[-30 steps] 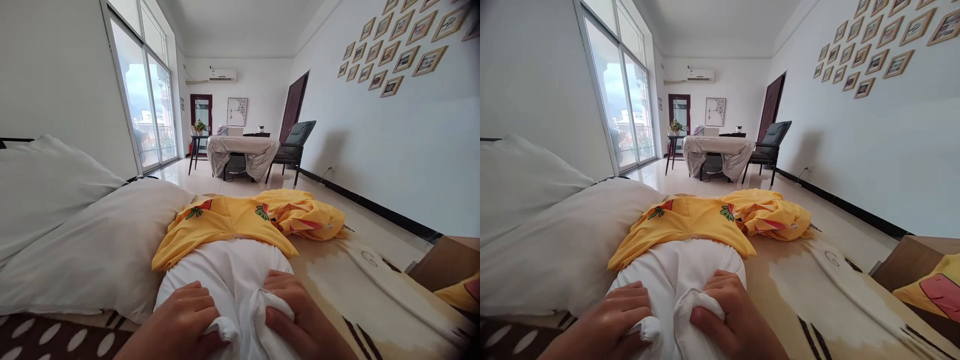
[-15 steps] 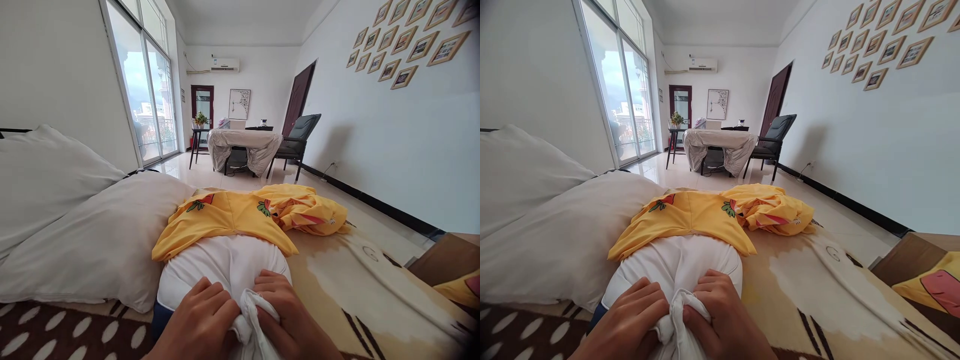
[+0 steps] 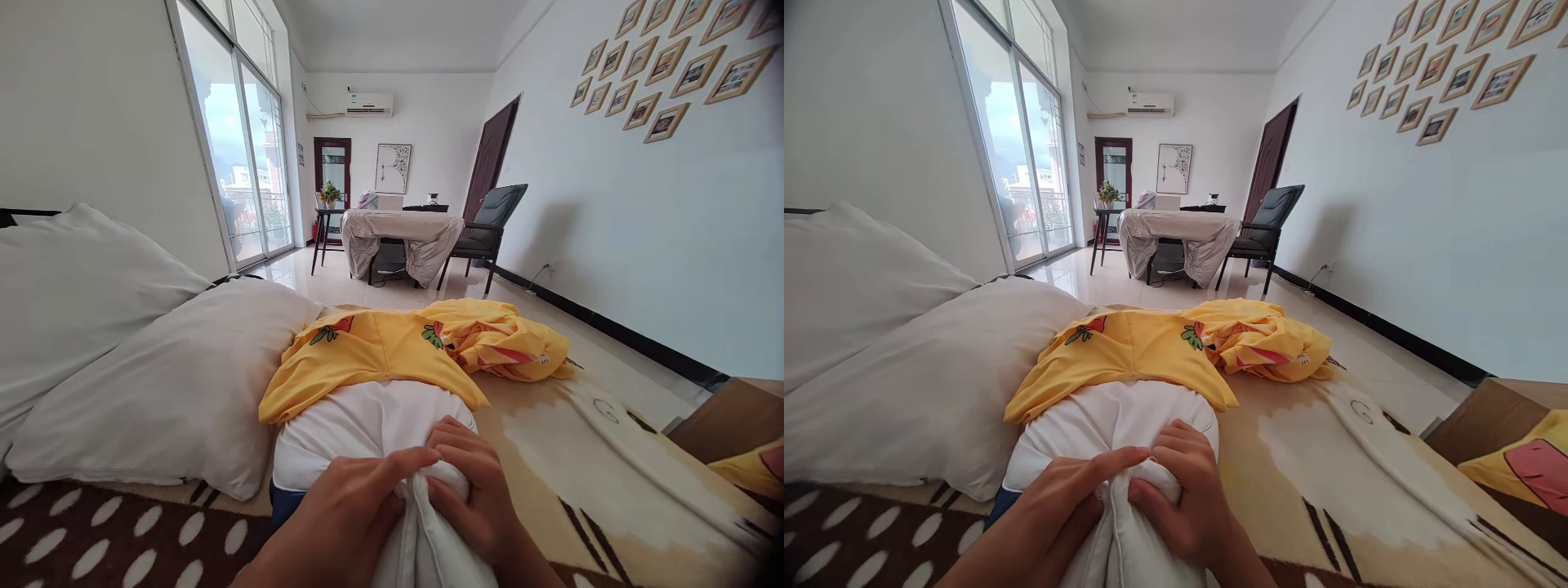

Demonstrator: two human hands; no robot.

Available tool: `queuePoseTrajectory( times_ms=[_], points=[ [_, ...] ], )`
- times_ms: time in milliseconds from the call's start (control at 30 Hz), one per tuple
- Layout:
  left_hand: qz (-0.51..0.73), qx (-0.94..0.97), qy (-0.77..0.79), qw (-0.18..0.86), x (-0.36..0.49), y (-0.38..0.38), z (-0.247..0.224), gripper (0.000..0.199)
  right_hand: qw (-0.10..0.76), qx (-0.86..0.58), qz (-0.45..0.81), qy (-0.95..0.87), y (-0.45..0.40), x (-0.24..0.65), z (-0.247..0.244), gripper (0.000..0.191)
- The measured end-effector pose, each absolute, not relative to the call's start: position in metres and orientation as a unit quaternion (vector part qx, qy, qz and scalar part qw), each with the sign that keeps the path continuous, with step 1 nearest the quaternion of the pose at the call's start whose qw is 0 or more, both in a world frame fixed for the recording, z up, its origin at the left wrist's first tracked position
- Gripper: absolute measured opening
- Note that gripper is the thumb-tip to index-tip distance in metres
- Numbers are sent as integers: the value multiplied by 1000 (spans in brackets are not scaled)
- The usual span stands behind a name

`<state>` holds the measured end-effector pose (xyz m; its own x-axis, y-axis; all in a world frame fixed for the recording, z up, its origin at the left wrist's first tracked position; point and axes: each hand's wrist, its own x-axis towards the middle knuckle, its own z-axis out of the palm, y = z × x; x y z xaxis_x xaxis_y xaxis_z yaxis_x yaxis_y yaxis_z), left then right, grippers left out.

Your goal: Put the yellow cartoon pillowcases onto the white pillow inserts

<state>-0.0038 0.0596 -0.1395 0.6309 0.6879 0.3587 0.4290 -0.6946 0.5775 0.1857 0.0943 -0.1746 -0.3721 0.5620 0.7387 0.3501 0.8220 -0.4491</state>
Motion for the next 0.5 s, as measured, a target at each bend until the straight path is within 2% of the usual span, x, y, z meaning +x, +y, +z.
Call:
queuePoseTrajectory(
  times_ms=[200, 367, 500],
  points=[
    [304, 843, 369, 246, 2, 62, -146, 26, 536, -293, 64, -789, 100, 186, -185, 28],
    [328, 850, 363, 196, 9, 63, -156, 24, 565, -315, 50, -761, 106, 193, -196, 31],
    [334, 858, 354, 164, 9, 62, -161, 25, 569, -359, -92, -734, 74, 208, -199, 18]
  ],
)
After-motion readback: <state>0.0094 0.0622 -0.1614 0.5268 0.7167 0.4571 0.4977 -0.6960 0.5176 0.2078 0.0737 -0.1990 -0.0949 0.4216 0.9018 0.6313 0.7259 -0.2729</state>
